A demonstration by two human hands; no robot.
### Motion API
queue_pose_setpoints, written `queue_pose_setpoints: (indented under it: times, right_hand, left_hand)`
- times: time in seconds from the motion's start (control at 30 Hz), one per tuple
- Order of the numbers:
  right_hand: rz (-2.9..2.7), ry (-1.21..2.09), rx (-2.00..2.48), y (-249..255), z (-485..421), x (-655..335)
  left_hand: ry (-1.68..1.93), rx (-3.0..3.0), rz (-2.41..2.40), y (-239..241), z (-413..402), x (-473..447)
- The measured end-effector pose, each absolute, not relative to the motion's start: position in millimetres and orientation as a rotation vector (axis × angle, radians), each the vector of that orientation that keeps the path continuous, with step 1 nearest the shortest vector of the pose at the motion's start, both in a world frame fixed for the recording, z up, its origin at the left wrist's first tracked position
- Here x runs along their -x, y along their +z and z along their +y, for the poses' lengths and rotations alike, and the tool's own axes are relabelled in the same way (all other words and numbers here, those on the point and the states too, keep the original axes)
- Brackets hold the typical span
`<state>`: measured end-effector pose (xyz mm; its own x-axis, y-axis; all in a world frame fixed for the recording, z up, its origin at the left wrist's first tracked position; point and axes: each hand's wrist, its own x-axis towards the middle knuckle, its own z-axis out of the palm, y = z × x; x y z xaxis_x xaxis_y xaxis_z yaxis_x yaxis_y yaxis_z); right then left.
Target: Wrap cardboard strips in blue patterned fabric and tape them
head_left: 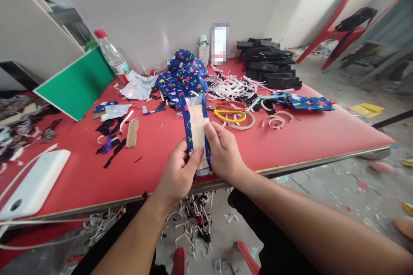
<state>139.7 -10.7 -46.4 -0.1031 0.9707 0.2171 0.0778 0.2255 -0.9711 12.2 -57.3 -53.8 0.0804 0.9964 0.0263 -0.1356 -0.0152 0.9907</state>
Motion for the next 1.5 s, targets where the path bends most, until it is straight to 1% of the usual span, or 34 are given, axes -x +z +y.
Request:
queue_pose_setpoints:
  times: [0.1,0.27,0.33,0.47,0.57,0.63,0.7,0.77,0.83,0.93,1.0,1.2,1.5]
  right_hand:
    - [-1.460,1.086,1.040,-48,-4,-143]
    - [-1.476,1.035,1.038,-52,13,-157]
    - [-1.558,0.844,1.026,-52,16,-163]
    - [-1.953,0.313,0.870,-49,9,-167]
    - [-2.130,0.108,0.790,-49,2,-165]
    - [-2.148,0.074,0.727,-48,0,-163]
    - [-2.106,0.130,0.664,-48,0,-163]
    - [-1.984,0.241,0.712,-46,3,-163]
    - [-1.778,0.482,0.855,-45,7,-163]
    - [-1.560,0.967,0.991,-45,12,-163]
    - [-1.552,1.109,1.008,-46,11,-163]
    - [-1.562,1.076,1.042,-48,-3,-155]
    - [-1.315,0.991,1.075,-46,14,-162]
  left_hand:
    - [1.317,-1.104,0.914,-58,-56,-11]
    - [1.414,-1.017,1.056,-69,-48,-7]
    - [1.487,-0.927,1.096,-71,-44,-7]
    - [1.529,-0.785,1.063,-70,-42,-9]
    - [1.558,-0.762,1.009,-69,-43,-9]
    - [1.571,-0.757,1.000,-68,-43,-9]
    - [1.572,-0.752,1.013,-69,-44,-8]
    - [1.555,-0.781,1.022,-69,-45,-7]
    - [1.498,-0.851,1.013,-67,-48,-8]
    - [1.332,-0.949,0.971,-61,-54,-9]
    - [1.231,-0.980,0.951,-57,-58,-10]
    - [1.295,-1.057,1.016,-52,-58,-10]
    - [1.005,-1.046,1.061,-45,-62,-11]
